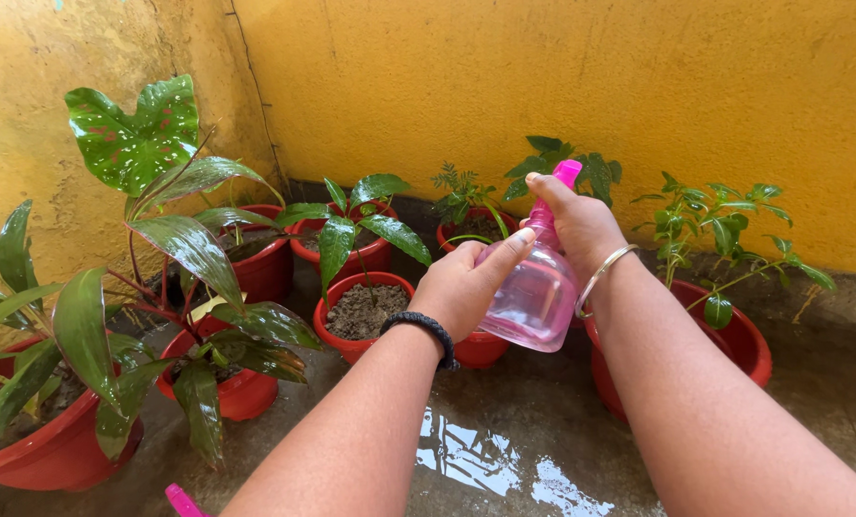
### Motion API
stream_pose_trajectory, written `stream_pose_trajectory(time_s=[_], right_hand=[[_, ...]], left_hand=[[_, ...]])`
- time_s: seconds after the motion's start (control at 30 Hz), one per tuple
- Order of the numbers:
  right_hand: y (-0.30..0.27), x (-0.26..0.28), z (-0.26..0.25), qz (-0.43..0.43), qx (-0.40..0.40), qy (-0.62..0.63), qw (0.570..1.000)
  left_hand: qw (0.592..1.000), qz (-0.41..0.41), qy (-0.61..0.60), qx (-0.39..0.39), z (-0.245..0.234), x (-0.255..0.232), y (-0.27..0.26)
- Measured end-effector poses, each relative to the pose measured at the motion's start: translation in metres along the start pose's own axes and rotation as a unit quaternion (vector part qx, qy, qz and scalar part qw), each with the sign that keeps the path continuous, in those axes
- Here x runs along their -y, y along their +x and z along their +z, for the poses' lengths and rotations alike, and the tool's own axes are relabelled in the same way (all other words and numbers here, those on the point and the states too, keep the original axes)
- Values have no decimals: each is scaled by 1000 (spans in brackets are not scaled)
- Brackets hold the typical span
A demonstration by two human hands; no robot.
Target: The person waters several potted plants by hand using a spray bottle, misting the leaves and stems of each plant in sequence.
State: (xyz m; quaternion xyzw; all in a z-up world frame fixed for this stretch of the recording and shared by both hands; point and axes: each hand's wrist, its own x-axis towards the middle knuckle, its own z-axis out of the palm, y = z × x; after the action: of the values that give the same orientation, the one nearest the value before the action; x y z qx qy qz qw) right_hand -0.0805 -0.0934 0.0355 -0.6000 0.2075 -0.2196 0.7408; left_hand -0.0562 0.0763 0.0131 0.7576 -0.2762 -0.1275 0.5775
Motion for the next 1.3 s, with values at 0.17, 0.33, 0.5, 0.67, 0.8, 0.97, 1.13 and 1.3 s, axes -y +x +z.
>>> stream_pose_trajectory(time_s=[0.17,0.33,0.5,0.67,0.8,0.97,1.13,1.3], right_hand=[[1,-1,0,3,0,10,1000],[11,-4,-3,-36,-36,-50,997],[11,-3,-2,-57,-52,-85,993],[2,0,0,-7,-4,-1,1000],[7,-2,-3,9,-4,1,1000],[18,-7,-10,-37,-44,-71,996],[18,-5,-10,-44,-50,-75,995],[10,-2,-9,29,4,6,1000]], left_hand=[[1000,-1,22,-9,0,0,0],[1000,5,21,-11,-1,0,1],[999,0,33,-15,-2,-2,0],[999,1,45,-12,-1,-1,1],[999,5,48,-11,0,1,3],[999,-3,31,-6,2,-1,4],[999,1,38,-8,2,-1,4],[998,12,58,-11,4,1,6]])
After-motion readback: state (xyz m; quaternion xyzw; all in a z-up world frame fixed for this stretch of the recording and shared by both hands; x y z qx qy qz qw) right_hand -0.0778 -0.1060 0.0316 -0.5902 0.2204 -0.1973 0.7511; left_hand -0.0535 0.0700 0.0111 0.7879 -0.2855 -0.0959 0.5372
